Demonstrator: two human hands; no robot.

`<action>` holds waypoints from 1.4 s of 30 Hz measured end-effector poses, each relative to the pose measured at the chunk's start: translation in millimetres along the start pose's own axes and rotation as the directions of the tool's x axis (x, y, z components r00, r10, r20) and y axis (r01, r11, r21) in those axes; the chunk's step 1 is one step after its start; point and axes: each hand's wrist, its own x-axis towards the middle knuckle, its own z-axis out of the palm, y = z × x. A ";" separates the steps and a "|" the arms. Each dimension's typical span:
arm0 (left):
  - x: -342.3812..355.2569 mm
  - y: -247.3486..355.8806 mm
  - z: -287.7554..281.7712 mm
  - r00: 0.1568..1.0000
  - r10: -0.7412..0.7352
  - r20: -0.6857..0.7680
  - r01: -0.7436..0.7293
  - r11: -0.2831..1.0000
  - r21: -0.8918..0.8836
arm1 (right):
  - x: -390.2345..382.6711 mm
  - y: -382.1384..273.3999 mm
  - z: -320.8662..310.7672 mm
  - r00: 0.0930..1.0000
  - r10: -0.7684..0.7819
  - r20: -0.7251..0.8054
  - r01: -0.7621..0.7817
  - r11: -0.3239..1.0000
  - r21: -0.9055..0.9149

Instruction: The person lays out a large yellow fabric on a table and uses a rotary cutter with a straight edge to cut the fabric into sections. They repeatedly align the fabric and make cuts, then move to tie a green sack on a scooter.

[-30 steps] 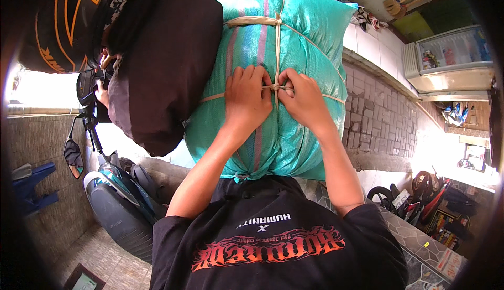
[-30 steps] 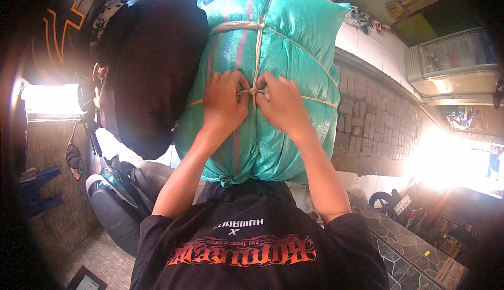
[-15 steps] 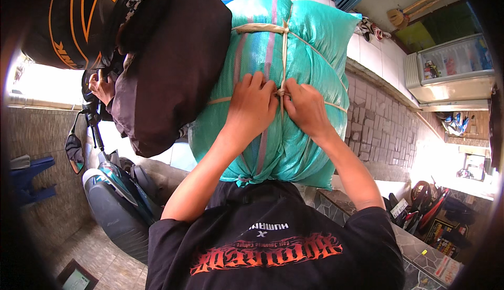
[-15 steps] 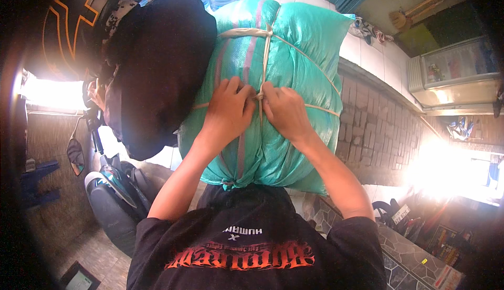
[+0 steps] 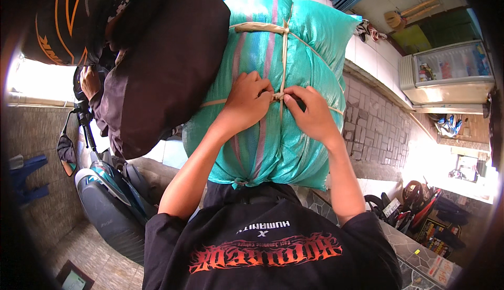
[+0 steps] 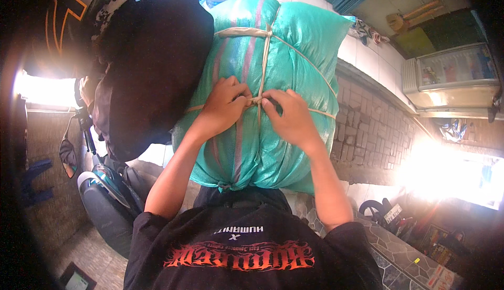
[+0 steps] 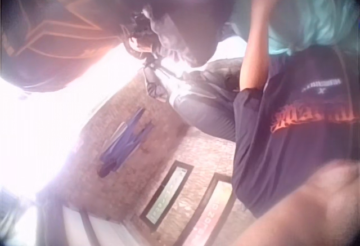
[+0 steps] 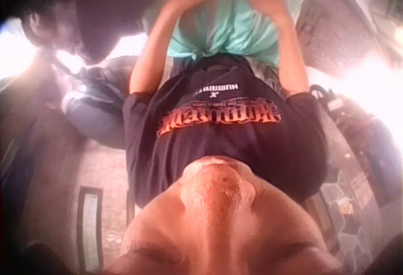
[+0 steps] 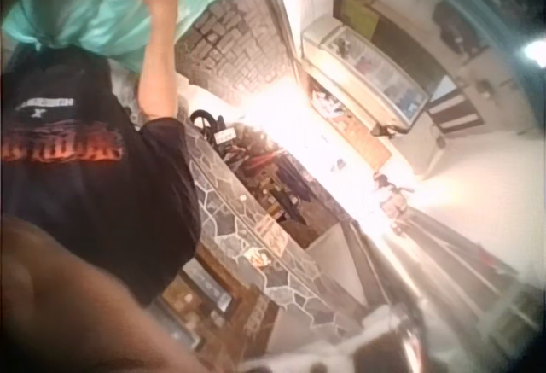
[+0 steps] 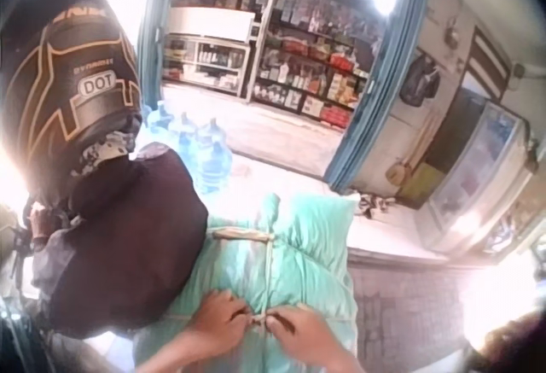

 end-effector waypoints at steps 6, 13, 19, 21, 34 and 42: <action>-5.2 -4.2 12.6 0.979 0.117 -0.165 -0.108 0.992 0.062 | -8.4 -12.4 19.3 0.988 0.056 -0.146 -0.070 0.993 -0.093; -8.5 9.2 11.8 0.965 0.078 -0.250 -0.084 0.996 -0.011 | -30.2 -27.6 44.2 0.930 -0.027 -0.367 -0.067 0.969 -0.240; 13.5 24.9 -4.6 0.888 0.179 -0.424 -0.197 0.980 0.004 | -96.0 -33.5 32.7 0.876 0.117 -0.468 -0.094 0.993 0.072; 58.3 13.9 -5.1 0.835 0.335 -0.437 -0.308 0.942 0.135 | -125.3 -17.6 40.4 0.824 0.147 -0.548 -0.153 0.988 0.035; 142.4 -75.8 -18.0 0.912 0.364 -0.188 -0.251 0.858 0.448 | -425.3 107.2 225.2 0.169 0.674 -0.719 -0.532 0.676 0.509; 133.5 -52.4 -52.8 0.618 0.786 0.003 -0.470 0.366 0.803 | -670.2 93.0 518.6 -0.472 0.784 0.403 -0.555 -0.619 0.555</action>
